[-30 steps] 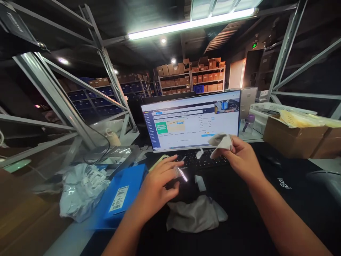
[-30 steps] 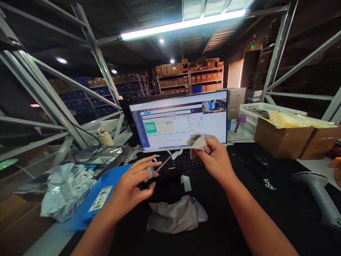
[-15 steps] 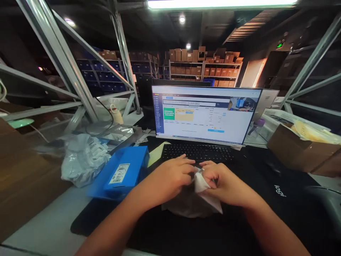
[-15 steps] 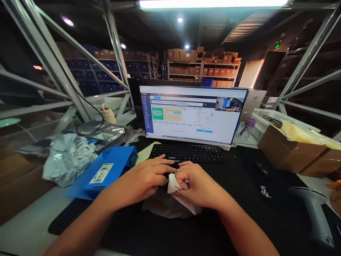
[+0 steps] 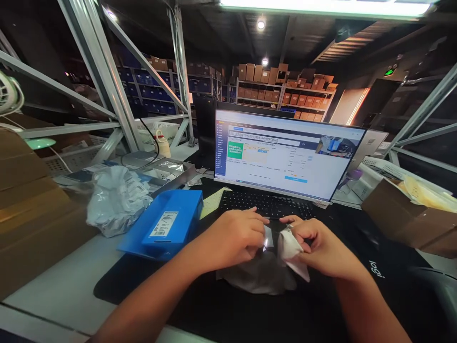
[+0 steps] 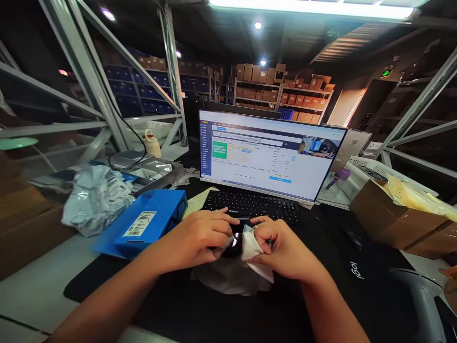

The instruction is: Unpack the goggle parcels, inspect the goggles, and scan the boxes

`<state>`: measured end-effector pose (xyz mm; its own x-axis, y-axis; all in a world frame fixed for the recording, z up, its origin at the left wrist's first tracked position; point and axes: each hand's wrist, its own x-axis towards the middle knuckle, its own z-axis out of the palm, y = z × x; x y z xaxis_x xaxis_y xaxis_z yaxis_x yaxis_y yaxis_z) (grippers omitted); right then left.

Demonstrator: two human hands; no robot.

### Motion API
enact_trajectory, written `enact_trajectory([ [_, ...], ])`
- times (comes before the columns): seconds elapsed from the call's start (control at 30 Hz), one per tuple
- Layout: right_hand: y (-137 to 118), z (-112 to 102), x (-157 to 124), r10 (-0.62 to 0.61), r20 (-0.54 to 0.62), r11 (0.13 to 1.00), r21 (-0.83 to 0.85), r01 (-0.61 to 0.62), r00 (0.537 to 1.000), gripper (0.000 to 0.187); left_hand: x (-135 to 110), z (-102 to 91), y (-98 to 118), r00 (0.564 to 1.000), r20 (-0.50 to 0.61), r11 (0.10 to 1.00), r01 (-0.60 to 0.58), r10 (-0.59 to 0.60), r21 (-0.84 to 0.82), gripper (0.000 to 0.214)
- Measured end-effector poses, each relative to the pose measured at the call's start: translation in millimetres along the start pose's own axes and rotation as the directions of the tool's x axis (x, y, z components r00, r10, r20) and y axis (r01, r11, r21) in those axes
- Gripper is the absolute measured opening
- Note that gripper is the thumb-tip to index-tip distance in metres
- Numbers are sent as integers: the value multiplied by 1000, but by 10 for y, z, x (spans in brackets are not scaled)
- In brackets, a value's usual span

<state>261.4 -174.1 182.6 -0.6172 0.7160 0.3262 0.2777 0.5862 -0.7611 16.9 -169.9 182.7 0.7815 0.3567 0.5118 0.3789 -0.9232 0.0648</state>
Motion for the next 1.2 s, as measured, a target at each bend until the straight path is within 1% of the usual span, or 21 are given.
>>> enact_trajectory([
  [0.07,-16,154,23,23,-141,998,-51,-31,990,46,21,71,0,1000,10,999,-9,9,30,21],
  [0.13,-19,228,42,21,-202,995,-87,-39,979,43,26,101,-4,1000,13,998,-20,20,65,18],
  [0.2,-5,179,45,7,-156,998,-67,-17,988,45,15,79,-2,1000,3,997,-22,22,73,18],
  [0.3,52,-36,21,-48,-33,998,35,49,998,52,-12,1,10,999,-44,999,-10,12,35,18],
  [0.33,84,-107,11,-64,-22,995,71,65,998,55,-17,-19,13,998,-68,1000,-2,3,21,18],
  [0.37,123,-168,4,-62,-45,992,105,67,997,56,-21,-31,11,995,-97,1000,10,-9,10,18],
  [0.4,168,-217,-1,-40,-103,989,135,53,994,56,-22,-36,4,991,-131,1000,25,-24,3,18],
  [0.43,217,-256,-4,1,-188,986,166,31,982,53,-23,-36,-10,985,-167,999,44,-44,-6,19],
  [0.47,269,-289,-4,51,-286,979,204,9,957,48,-23,-33,-29,976,-207,998,63,-66,-21,18],
  [0.53,370,-350,-1,153,-442,954,300,-15,884,38,-24,-27,-77,947,-303,994,92,-106,-62,16],
  [0.57,412,-379,2,186,-474,937,348,-11,861,37,-26,-27,-99,927,-355,992,98,-120,-80,15],
  [0.6,445,-402,6,201,-478,923,386,-1,855,38,-28,-28,-117,905,-406,991,102,-130,-90,14],
  [0.67,478,-410,23,194,-479,912,409,21,856,38,-29,-26,-132,857,-497,991,109,-134,-80,15],
  [0.73,460,-333,55,166,-479,925,379,32,862,39,-23,-10,-120,809,-567,988,147,-152,-55,16],
  [0.87,297,60,165,103,-389,917,393,64,915,38,14,85,-63,712,-652,951,307,-261,-46,15],
  [0.93,196,300,230,43,-401,907,399,132,915,34,38,160,-34,696,-651,920,391,-304,-11,15],
  [0.97,154,412,261,11,-431,910,378,169,902,34,50,204,-19,699,-644,904,426,-312,24,13],
  [1.03,96,602,310,-30,-525,928,302,219,851,38,71,301,20,719,-627,876,468,-300,117,4],
  [1.07,80,673,325,-27,-580,938,266,221,814,41,80,355,45,729,-627,867,470,-275,166,6],
  [1.13,63,754,330,27,-695,948,245,202,718,43,95,465,108,741,-642,863,441,-196,245,16],
  [1.2,48,741,312,133,-771,926,321,199,622,44,106,568,178,751,-652,881,374,-104,291,21],
])
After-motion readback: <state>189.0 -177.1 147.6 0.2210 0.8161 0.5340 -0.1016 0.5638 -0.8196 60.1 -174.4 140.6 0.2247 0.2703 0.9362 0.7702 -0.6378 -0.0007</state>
